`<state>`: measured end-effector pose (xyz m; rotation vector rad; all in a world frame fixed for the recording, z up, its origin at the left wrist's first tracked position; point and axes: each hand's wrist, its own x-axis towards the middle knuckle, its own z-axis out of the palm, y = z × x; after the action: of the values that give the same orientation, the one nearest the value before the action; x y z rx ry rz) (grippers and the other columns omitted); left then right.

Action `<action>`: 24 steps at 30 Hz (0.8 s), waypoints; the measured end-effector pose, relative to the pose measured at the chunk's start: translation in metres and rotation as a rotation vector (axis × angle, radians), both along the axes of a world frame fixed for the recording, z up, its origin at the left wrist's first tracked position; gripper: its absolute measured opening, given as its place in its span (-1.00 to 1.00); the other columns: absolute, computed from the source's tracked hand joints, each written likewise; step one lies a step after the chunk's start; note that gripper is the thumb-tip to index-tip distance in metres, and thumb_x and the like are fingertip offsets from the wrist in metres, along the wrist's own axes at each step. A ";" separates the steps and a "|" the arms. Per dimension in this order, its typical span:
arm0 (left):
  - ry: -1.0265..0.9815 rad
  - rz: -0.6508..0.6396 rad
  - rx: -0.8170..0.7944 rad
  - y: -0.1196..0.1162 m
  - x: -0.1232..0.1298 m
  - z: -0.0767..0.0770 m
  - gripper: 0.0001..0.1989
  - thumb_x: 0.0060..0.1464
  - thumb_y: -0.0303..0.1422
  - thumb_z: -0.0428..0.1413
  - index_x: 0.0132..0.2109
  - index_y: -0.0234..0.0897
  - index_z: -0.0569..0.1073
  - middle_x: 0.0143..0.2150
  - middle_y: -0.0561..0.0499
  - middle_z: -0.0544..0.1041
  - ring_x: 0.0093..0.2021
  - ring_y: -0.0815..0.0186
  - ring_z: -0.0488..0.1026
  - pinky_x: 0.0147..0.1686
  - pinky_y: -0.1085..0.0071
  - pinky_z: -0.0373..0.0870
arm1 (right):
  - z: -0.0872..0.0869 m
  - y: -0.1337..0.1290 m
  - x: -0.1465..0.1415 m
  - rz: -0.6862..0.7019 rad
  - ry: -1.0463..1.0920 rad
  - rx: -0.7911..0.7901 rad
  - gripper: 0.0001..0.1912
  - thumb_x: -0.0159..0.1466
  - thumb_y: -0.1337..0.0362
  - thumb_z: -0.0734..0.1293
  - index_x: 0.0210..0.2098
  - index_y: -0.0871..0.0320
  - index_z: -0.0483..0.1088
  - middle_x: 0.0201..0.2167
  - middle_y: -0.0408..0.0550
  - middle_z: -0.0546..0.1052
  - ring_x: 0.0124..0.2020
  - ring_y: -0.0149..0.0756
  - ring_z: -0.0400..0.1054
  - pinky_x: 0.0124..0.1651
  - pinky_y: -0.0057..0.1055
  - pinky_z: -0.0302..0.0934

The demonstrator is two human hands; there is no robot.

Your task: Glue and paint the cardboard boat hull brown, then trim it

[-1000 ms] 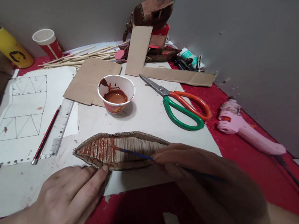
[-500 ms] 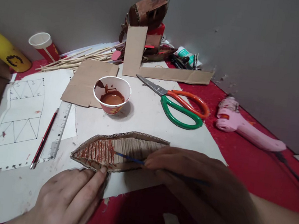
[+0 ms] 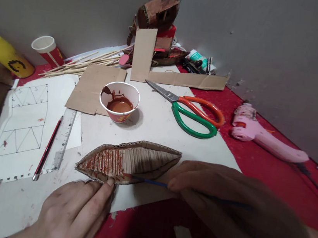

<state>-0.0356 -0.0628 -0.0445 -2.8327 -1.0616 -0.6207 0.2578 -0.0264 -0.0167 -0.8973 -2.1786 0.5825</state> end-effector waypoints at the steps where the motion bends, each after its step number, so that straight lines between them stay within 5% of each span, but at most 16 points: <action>1: -0.003 0.002 0.000 0.000 0.000 0.000 -0.65 0.21 -0.55 0.12 0.13 -0.51 0.42 -0.29 -0.14 0.59 -0.30 0.26 0.52 -0.34 0.38 0.44 | 0.001 -0.001 0.000 -0.002 0.009 -0.025 -0.74 0.34 0.49 0.17 -0.07 0.04 0.30 -0.27 -0.10 0.62 -0.25 -0.38 0.55 -0.24 -0.55 0.45; 10: -0.013 -0.025 0.005 0.002 0.000 -0.001 -0.66 0.21 -0.55 0.13 0.12 -0.55 0.43 -0.31 -0.14 0.57 -0.31 0.27 0.49 -0.34 0.39 0.41 | -0.003 0.006 -0.009 -0.061 0.044 0.049 -0.76 0.35 0.51 0.21 -0.07 0.08 0.30 -0.26 -0.14 0.61 -0.26 -0.46 0.53 -0.16 -0.61 0.41; 24: -0.007 -0.014 0.012 0.003 0.003 0.002 -0.68 0.21 -0.56 0.12 0.10 -0.55 0.44 -0.37 -0.08 0.54 -0.41 0.32 0.44 -0.40 0.40 0.36 | -0.006 0.006 -0.010 0.095 0.045 0.123 -0.82 0.40 0.47 0.17 -0.05 0.17 0.30 -0.25 0.00 0.62 -0.26 -0.39 0.52 -0.20 -0.53 0.42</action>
<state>-0.0323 -0.0596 -0.0420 -2.8324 -1.0371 -0.6363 0.2481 -0.0208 -0.0226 -0.7125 -2.2001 0.5026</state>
